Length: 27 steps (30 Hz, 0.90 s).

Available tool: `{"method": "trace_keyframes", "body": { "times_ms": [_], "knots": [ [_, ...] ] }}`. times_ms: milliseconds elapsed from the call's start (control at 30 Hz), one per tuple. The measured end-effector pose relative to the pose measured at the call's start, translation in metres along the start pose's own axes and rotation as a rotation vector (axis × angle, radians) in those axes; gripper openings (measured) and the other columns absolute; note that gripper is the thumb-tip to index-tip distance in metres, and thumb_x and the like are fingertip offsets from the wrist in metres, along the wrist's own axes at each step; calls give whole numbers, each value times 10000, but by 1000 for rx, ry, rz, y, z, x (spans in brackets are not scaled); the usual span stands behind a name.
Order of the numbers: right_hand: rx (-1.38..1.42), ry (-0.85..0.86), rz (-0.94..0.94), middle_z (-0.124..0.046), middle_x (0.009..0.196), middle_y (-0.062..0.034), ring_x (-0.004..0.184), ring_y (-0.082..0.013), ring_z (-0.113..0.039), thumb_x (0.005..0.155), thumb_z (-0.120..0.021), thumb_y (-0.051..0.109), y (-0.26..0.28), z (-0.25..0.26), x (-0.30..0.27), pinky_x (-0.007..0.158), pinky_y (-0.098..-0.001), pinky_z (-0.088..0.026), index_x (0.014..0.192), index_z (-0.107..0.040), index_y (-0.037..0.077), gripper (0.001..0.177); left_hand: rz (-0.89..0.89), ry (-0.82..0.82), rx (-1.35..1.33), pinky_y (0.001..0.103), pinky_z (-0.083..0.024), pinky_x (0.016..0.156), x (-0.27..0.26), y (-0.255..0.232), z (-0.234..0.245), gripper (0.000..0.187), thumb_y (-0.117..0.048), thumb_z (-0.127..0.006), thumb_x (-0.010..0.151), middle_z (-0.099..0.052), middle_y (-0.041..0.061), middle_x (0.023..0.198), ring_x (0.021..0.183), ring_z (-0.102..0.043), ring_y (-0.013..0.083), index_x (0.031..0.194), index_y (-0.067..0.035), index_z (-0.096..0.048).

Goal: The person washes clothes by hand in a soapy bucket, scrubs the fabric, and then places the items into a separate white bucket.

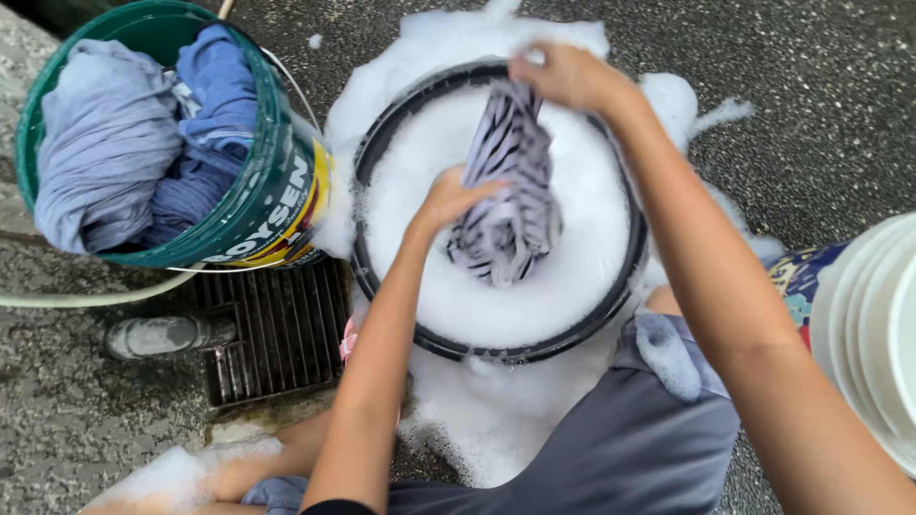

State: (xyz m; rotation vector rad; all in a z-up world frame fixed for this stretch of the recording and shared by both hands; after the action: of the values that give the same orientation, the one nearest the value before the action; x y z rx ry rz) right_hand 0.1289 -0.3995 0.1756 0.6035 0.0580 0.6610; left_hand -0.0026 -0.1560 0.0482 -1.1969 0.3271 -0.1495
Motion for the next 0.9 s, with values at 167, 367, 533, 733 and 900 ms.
{"method": "trace_keyframes", "body": {
  "times_ms": [167, 367, 533, 733, 900],
  "knots": [
    [240, -30, -412, -764, 1077, -174, 1001, -263, -737, 943, -646, 467, -87, -112, -66, 922, -390, -553, 1166, -750, 73, 464, 276, -342, 181, 444, -525, 929, -21, 183, -70, 605, -554, -660, 864, -750, 214, 1109, 1059, -703, 361, 1173, -40, -742],
    [-76, -214, -686, -702, 1115, -289, 1201, -457, -550, 799, -770, 704, -93, -256, -157, 1053, -516, -382, 1355, -609, -23, 929, 42, -151, -135, 368, -529, 889, 11, 79, -58, 526, -433, -675, 951, -712, 156, 1097, 1013, -656, 241, 1227, 14, -697],
    [1588, -523, -902, -716, 1175, -196, 1133, -335, -650, 905, -566, 656, -25, -235, -139, 979, -459, -510, 1314, -609, 23, 754, -170, -69, -735, 317, -563, 793, -32, -109, 10, 396, -336, -621, 957, -687, 54, 1094, 945, -674, 160, 1228, -47, -636],
    [1729, -621, -546, -686, 915, -75, 787, -222, -636, 986, -502, 557, 79, -134, -82, 693, -387, -512, 1228, -594, 102, 524, -86, -262, -1496, 390, -543, 985, -30, -74, -6, 505, -473, -576, 1076, -659, 109, 1190, 1074, -651, 236, 1288, -15, -596],
    [56, -811, -133, -607, 725, -151, 667, -321, -601, 1081, -507, 403, 113, -211, -64, 604, -494, -447, 915, -637, 150, 330, 114, -201, -1380, 372, -510, 1019, -19, 10, -72, 515, -452, -579, 1061, -648, 100, 1258, 1146, -626, 224, 1332, -14, -580]
  ]
}}
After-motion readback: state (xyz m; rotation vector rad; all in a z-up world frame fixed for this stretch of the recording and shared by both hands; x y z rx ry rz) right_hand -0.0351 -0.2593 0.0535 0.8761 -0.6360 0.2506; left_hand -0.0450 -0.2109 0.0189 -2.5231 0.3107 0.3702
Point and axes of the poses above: each hand's wrist, its own x-axis towards the middle knuckle, its own z-axis out of the back of the hand, y = z × x, the point moved 1 cm from there along x, towards the middle knuckle
